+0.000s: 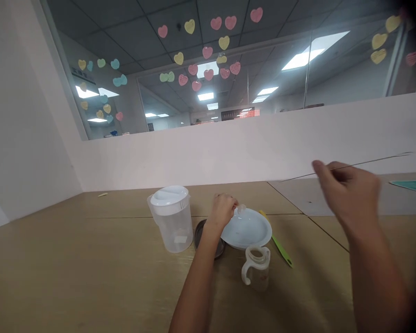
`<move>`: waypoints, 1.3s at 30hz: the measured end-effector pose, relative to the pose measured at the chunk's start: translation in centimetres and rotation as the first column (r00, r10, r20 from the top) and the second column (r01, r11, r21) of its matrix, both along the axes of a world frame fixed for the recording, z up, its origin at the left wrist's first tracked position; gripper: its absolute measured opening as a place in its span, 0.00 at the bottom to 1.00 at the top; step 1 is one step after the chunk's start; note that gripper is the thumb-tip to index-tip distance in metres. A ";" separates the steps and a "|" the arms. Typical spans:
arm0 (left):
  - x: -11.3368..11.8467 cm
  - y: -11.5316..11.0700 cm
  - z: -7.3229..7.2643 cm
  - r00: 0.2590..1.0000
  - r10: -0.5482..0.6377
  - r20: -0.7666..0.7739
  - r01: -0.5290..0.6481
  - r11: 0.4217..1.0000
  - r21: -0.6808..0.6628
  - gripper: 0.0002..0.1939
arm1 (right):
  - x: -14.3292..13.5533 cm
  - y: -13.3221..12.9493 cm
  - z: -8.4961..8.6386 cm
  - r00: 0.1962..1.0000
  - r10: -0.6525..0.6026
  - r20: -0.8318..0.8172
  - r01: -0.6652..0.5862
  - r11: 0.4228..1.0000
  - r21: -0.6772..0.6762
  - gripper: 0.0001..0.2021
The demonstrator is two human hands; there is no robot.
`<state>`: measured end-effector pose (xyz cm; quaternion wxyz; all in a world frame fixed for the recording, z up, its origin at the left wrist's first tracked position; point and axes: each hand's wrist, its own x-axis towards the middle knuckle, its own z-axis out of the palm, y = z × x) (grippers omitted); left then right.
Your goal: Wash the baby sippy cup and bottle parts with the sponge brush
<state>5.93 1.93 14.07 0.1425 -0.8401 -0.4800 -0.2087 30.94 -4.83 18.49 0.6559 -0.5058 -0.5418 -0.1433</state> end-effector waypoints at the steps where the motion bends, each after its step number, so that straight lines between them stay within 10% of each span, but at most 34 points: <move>1: 0.0 0.1 -0.2 1.000 0.010 -0.009 -0.011 1.000 -0.011 0.11 | -0.5 0.7 0.0 1.000 0.022 -0.022 -0.023 0.999 -0.041 0.20; 13: -0.7 0.5 -1.2 1.000 0.009 0.021 -0.007 0.997 -0.081 0.10 | -3.3 7.6 -3.8 0.939 0.250 0.236 -0.129 0.893 -0.432 0.20; 22: -0.7 0.5 -1.6 1.000 0.029 0.003 -0.028 0.995 -0.095 0.10 | -5.3 12.3 -9.1 0.827 0.559 0.056 -0.284 0.502 -0.817 0.11; 39: -0.3 1.9 -4.3 0.994 0.078 -0.072 -0.095 0.952 -0.292 0.12 | -4.1 13.6 -9.9 0.900 0.433 -0.050 -0.287 0.503 -0.815 0.09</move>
